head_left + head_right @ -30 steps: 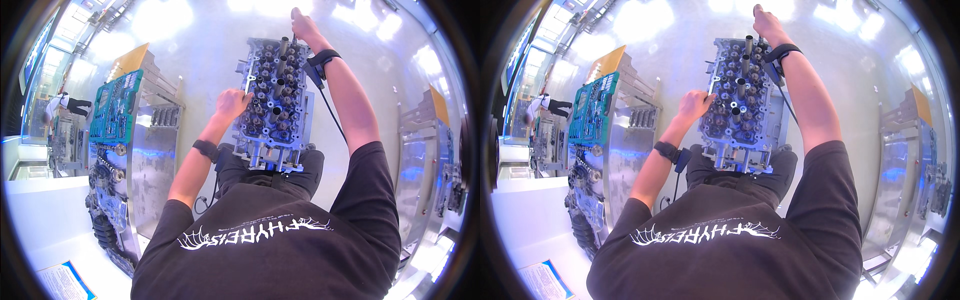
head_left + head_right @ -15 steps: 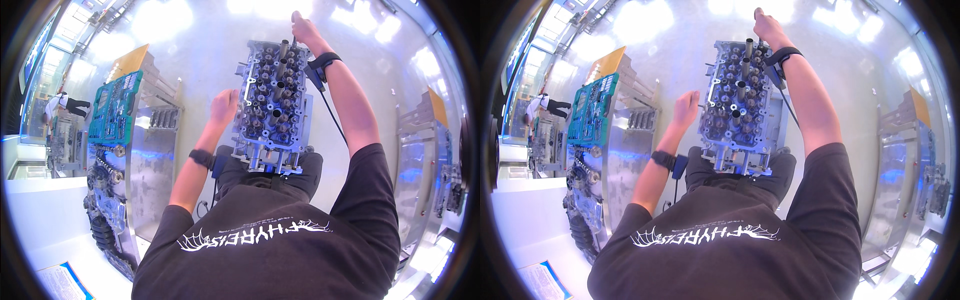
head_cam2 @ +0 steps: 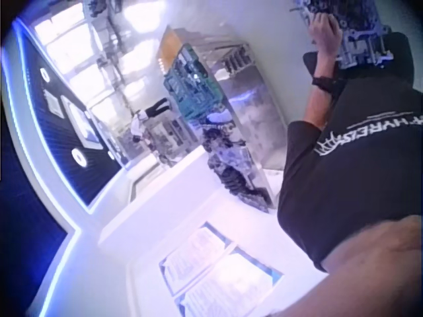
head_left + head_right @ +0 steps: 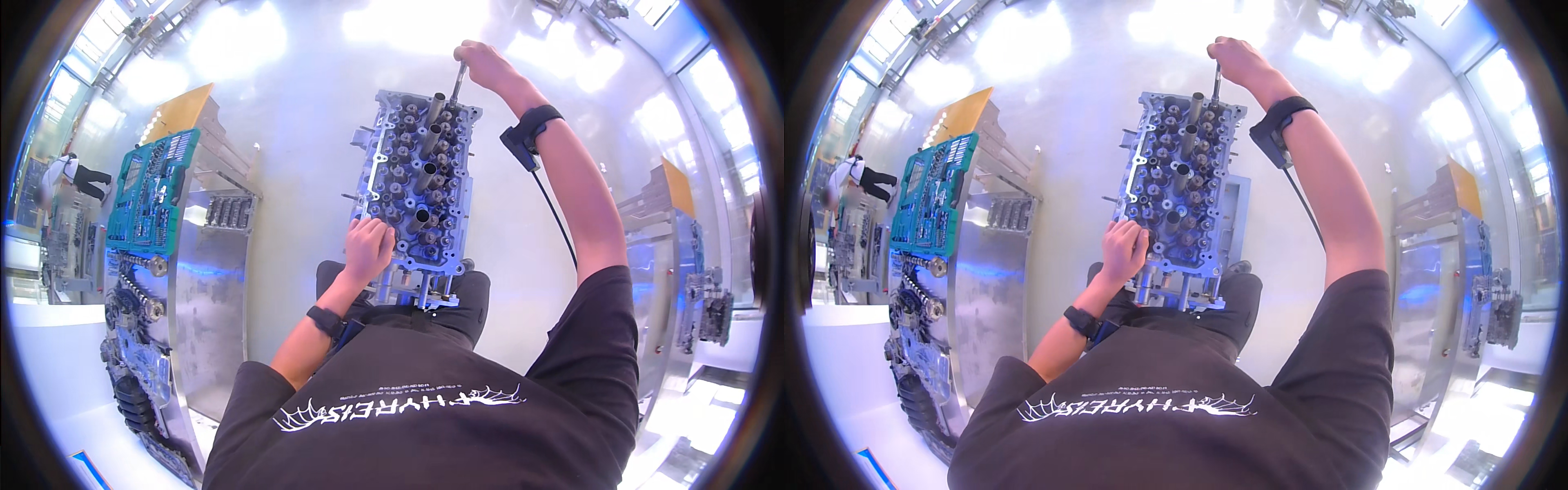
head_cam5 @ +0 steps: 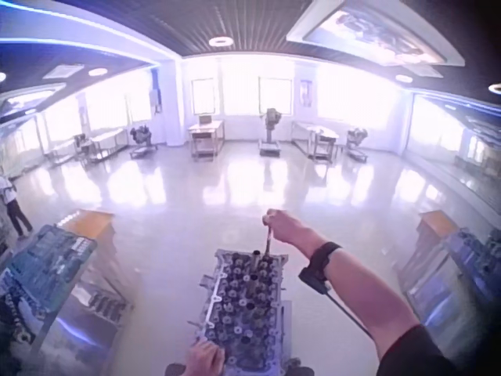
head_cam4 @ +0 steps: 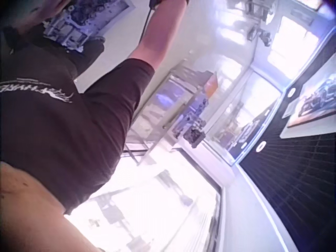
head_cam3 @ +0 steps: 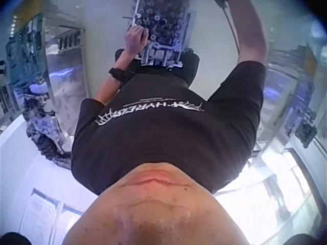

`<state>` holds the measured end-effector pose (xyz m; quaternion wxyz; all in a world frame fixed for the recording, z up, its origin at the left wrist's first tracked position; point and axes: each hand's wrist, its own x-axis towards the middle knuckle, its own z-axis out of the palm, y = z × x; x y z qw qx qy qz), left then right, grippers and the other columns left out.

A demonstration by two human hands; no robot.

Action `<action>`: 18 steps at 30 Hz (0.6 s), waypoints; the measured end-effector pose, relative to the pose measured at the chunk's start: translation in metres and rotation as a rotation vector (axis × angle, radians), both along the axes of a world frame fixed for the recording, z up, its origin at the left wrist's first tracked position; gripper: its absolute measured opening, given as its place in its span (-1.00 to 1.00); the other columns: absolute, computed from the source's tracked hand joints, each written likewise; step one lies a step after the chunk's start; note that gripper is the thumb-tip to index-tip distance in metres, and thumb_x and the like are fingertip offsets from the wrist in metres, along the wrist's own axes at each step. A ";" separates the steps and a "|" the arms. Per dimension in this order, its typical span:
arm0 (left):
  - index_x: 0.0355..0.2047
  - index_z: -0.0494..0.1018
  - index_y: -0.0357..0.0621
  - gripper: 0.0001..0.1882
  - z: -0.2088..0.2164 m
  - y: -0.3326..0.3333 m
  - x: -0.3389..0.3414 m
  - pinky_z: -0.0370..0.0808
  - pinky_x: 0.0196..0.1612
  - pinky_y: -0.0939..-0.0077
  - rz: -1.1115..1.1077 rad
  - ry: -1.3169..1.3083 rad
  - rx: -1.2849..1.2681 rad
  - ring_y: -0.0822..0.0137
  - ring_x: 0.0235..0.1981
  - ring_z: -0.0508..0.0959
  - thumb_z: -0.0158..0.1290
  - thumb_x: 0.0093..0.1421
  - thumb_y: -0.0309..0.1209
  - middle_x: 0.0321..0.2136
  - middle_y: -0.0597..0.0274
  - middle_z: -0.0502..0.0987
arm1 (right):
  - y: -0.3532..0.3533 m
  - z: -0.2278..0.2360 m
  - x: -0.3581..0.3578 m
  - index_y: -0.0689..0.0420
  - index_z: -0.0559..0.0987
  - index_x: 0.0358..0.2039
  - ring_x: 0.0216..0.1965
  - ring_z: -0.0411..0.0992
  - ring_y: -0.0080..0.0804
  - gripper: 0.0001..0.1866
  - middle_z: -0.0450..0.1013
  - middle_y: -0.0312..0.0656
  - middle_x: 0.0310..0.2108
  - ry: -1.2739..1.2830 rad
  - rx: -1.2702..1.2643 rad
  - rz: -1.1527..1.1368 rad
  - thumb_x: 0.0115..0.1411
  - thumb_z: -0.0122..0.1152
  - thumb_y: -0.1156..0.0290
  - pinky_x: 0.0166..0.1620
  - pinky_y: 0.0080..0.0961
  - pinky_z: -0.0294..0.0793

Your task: Assembling components of an internal combustion engine cylinder head using hand tools.

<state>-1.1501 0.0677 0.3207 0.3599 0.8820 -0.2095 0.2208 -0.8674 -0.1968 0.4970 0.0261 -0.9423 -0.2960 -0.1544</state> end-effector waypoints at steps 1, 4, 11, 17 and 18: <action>-0.67 0.32 -0.14 -0.77 0.000 -0.001 -0.001 0.24 -0.38 0.28 0.020 -0.024 0.020 0.18 -0.53 0.39 0.05 0.11 -0.47 -0.66 0.24 0.34 | -0.001 0.002 0.002 0.16 0.57 -0.24 -0.11 0.47 -0.03 -0.75 0.50 -0.08 -0.19 0.012 -0.093 -0.045 0.02 0.12 0.60 -0.06 -0.22 0.48; -0.68 0.31 -0.13 -0.77 -0.002 -0.001 0.001 0.24 -0.39 0.29 0.006 -0.059 -0.024 0.18 -0.55 0.37 0.06 0.07 -0.48 -0.67 0.24 0.31 | -0.003 0.008 0.007 0.15 0.59 -0.26 -0.13 0.49 -0.04 -0.79 0.52 -0.07 -0.21 0.004 -0.148 -0.097 0.05 0.15 0.55 -0.07 -0.23 0.50; -0.67 0.30 -0.12 -0.79 -0.006 0.000 0.002 0.24 -0.42 0.29 0.000 -0.102 -0.039 0.17 -0.55 0.37 0.07 0.05 -0.49 -0.66 0.23 0.31 | 0.015 0.020 0.005 0.16 0.64 -0.31 -0.18 0.53 -0.01 -0.77 0.57 -0.01 -0.31 0.111 -0.194 -0.290 0.22 0.11 0.31 -0.11 -0.20 0.52; -0.66 0.30 -0.14 -0.78 -0.007 0.001 0.001 0.26 -0.40 0.28 0.029 -0.092 -0.018 0.15 -0.54 0.37 0.06 0.08 -0.49 -0.66 0.20 0.32 | 0.029 0.027 -0.004 0.13 0.65 -0.28 -0.16 0.53 -0.04 -0.57 0.57 -0.02 -0.26 0.118 -0.139 -0.451 0.29 -0.04 0.05 -0.09 -0.17 0.51; -0.66 0.30 -0.14 -0.78 -0.008 0.002 0.001 0.26 -0.40 0.27 0.036 -0.096 -0.009 0.14 -0.54 0.37 0.05 0.09 -0.49 -0.66 0.19 0.32 | 0.030 0.033 -0.003 0.13 0.65 -0.27 -0.13 0.52 -0.03 -0.57 0.56 -0.01 -0.23 0.164 -0.153 -0.474 0.28 -0.02 0.04 -0.07 -0.17 0.50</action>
